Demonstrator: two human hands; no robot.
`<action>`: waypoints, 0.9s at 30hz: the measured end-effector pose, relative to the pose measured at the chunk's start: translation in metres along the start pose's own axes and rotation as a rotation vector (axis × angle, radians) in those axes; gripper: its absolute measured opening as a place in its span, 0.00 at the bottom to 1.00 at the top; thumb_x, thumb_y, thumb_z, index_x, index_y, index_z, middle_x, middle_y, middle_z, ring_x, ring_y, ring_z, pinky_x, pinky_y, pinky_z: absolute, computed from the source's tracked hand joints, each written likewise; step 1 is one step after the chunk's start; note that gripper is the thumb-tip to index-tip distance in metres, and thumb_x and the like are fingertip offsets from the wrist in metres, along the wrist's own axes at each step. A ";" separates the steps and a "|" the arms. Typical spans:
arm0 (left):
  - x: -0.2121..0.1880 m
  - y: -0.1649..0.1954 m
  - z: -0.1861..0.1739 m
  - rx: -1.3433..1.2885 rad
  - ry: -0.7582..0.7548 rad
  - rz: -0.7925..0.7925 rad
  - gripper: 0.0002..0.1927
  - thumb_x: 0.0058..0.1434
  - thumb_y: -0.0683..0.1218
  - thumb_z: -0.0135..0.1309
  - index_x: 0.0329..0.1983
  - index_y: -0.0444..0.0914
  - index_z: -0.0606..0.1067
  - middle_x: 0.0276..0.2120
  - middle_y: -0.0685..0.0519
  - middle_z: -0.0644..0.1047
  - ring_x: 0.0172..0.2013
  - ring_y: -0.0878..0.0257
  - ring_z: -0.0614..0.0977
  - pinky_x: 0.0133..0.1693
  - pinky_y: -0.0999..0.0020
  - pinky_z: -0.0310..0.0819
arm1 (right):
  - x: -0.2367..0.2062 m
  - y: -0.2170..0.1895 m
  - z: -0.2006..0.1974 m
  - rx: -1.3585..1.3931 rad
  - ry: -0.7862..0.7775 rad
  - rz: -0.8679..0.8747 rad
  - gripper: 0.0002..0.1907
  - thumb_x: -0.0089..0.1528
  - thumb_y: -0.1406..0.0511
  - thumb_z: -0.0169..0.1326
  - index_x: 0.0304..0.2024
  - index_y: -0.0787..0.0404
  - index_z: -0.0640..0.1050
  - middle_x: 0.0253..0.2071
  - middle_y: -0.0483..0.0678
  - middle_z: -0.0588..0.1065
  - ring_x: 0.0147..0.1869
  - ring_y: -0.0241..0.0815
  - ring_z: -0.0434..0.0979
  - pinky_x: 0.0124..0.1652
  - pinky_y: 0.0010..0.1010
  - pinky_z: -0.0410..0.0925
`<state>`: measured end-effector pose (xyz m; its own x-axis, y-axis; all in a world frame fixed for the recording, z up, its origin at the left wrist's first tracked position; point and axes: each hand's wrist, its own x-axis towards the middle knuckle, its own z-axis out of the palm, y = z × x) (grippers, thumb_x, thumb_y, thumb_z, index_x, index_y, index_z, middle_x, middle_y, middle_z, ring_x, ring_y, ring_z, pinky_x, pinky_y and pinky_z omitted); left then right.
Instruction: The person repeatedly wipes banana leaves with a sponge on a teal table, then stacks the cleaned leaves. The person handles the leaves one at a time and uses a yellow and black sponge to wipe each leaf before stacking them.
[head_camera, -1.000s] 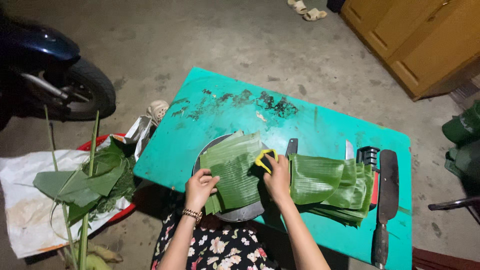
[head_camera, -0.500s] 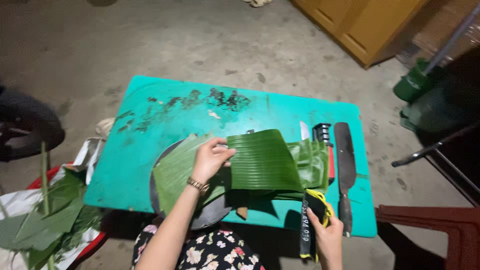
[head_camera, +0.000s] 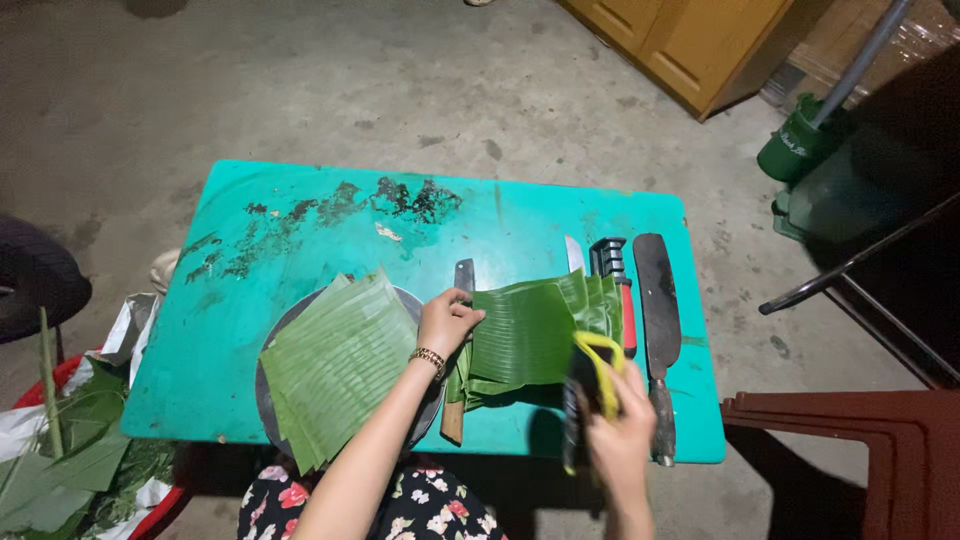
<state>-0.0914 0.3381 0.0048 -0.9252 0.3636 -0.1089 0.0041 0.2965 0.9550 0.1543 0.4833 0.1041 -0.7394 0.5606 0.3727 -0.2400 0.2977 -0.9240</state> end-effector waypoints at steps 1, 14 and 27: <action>-0.001 0.001 0.001 0.023 0.009 0.012 0.17 0.54 0.43 0.67 0.44 0.31 0.77 0.25 0.49 0.84 0.22 0.67 0.83 0.24 0.71 0.77 | 0.011 0.002 0.012 -0.183 -0.029 -0.002 0.33 0.44 0.79 0.45 0.54 0.71 0.77 0.51 0.52 0.73 0.58 0.44 0.75 0.57 0.30 0.68; -0.027 0.006 0.015 0.887 0.116 0.365 0.29 0.58 0.46 0.60 0.64 0.43 0.70 0.64 0.54 0.68 0.64 0.57 0.70 0.58 0.56 0.68 | 0.063 0.146 0.123 -0.893 -0.116 -0.018 0.34 0.45 0.71 0.61 0.57 0.58 0.77 0.50 0.53 0.70 0.55 0.56 0.69 0.49 0.48 0.64; -0.051 -0.020 0.017 1.152 -0.147 0.446 0.43 0.66 0.66 0.41 0.76 0.36 0.50 0.76 0.48 0.46 0.75 0.57 0.45 0.69 0.40 0.32 | 0.071 0.199 0.083 -0.316 0.017 0.111 0.11 0.60 0.68 0.58 0.44 0.67 0.79 0.38 0.53 0.72 0.43 0.50 0.76 0.44 0.33 0.67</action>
<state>-0.0378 0.3283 -0.0131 -0.7065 0.7050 0.0618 0.7062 0.6967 0.1262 0.0015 0.5183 -0.0604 -0.7391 0.6148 0.2754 0.0500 0.4578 -0.8877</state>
